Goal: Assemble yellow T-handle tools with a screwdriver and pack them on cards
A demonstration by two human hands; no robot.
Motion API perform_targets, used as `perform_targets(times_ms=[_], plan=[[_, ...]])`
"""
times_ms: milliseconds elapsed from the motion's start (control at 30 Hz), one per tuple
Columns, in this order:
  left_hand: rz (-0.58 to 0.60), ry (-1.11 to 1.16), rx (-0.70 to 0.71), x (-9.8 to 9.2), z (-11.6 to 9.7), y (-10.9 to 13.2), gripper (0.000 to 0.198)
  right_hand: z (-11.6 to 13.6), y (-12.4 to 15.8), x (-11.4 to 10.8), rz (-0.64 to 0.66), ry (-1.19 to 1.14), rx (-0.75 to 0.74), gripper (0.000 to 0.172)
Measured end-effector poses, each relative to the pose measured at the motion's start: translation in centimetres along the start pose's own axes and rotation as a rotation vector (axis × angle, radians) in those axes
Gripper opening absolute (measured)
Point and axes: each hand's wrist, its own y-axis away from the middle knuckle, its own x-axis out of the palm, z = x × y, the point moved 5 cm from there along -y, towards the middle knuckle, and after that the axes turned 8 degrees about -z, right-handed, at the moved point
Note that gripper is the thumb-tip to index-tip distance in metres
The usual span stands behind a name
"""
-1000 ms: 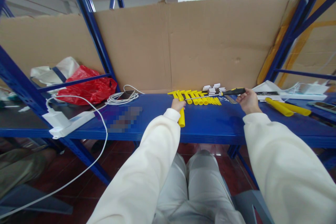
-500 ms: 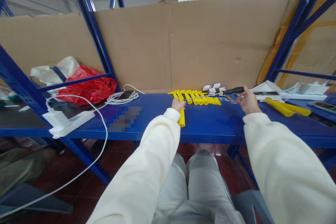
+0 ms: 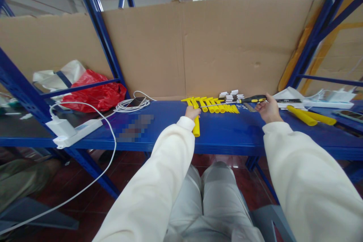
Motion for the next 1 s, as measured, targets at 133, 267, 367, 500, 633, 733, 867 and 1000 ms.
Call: perform_targets(times_ms=[133, 267, 367, 500, 633, 733, 867, 1000], plan=[[0.002, -0.016, 0.008, 0.0, 0.0, 0.0, 0.019, 0.2, 0.6, 0.0, -0.109, 0.022, 0.055, 0.042], [-0.007, -0.026, 0.004, 0.0, 0.0, -0.1, 0.021, 0.2, 0.7, 0.2, -0.077, 0.048, 0.011, 0.053], [-0.002, -0.040, 0.004, 0.0, 0.1, -0.1, 0.020, 0.2, 0.8, 0.2, -0.048, 0.072, -0.045, 0.060], [0.009, -0.040, 0.011, 0.1, 0.0, 0.0, 0.018, 0.4, 1.2, 0.0, -0.147, 0.116, -0.064, 0.054], [0.024, -0.015, 0.013, 0.1, 0.0, 0.1, 0.016, 0.1, 0.6, -0.2, -0.148, 0.113, -0.024, 0.053], [0.015, -0.004, 0.007, 0.0, 0.1, 0.0, 0.017, -0.3, -0.4, -0.3, -0.088, 0.054, -0.028, 0.057], [0.020, -0.003, 0.005, 0.0, 0.0, 0.1, 0.017, -0.8, -1.2, -0.8, -0.106, -0.008, -0.017, 0.059], [0.018, -0.003, 0.011, 0.0, 0.0, 0.1, 0.016, -0.6, -1.0, -0.6, -0.050, -0.013, -0.060, 0.063]])
